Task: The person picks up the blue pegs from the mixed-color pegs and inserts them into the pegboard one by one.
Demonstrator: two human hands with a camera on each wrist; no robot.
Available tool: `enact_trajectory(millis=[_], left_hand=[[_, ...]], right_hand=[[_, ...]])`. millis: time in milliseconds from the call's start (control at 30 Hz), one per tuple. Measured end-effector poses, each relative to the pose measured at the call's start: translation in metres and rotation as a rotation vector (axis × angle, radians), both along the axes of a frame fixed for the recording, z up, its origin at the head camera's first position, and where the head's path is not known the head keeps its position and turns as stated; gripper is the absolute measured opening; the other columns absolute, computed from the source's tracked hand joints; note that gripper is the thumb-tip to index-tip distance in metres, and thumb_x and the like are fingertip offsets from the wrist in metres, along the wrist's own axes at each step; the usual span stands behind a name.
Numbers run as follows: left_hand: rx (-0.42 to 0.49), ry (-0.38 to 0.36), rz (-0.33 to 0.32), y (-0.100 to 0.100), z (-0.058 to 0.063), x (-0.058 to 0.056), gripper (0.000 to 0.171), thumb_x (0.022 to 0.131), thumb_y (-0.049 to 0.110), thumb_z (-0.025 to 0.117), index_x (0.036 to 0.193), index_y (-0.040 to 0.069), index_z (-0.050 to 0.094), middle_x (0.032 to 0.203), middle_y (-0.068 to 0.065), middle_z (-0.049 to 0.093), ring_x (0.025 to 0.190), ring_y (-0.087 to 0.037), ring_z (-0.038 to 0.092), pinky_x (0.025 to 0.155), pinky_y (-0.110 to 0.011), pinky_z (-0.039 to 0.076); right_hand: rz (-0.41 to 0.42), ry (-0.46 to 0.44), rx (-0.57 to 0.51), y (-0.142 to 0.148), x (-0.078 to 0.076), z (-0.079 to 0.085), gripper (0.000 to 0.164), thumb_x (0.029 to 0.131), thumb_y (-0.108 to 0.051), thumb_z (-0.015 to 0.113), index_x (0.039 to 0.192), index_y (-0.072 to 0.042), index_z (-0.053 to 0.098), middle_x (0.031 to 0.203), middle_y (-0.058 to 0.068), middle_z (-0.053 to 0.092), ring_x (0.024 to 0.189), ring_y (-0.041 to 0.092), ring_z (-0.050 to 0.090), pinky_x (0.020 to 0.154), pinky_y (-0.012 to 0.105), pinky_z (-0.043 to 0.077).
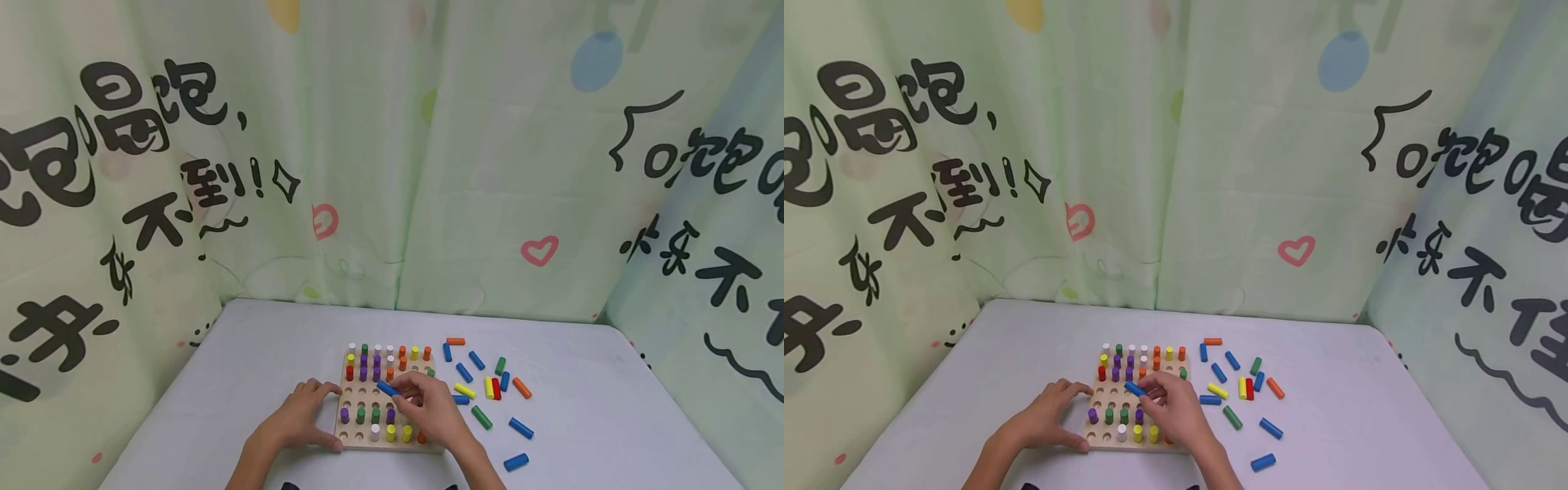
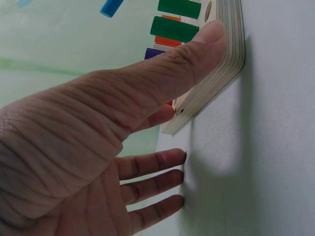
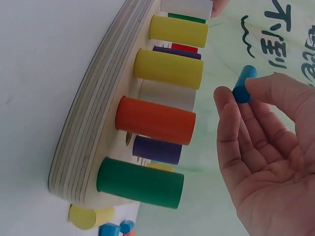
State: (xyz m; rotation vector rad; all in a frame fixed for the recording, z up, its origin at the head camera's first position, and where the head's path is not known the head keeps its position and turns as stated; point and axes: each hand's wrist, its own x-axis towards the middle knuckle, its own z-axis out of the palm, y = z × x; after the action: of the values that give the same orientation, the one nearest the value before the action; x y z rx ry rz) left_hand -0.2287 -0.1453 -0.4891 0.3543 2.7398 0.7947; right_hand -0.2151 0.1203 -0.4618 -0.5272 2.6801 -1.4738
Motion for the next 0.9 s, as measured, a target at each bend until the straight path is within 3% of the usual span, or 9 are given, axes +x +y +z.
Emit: enact_trajectory(millis=[900], left_hand=[[0.02,0.022,-0.014,-0.002,0.001,0.003,0.082,0.062,0.047,0.097,0.131,0.019,0.06,0.124,-0.011,0.057,0.113,-0.031,0.049,0.104,-0.06,0.044]], right_hand=[[0.023,0.005,-0.012,-0.025,-0.013,-0.008,0.014,0.096,-0.008,0.07,0.109,-0.005,0.071,0.103,0.005,0.072,0.091,0.018,0.069,0.081,0.026,0.059]])
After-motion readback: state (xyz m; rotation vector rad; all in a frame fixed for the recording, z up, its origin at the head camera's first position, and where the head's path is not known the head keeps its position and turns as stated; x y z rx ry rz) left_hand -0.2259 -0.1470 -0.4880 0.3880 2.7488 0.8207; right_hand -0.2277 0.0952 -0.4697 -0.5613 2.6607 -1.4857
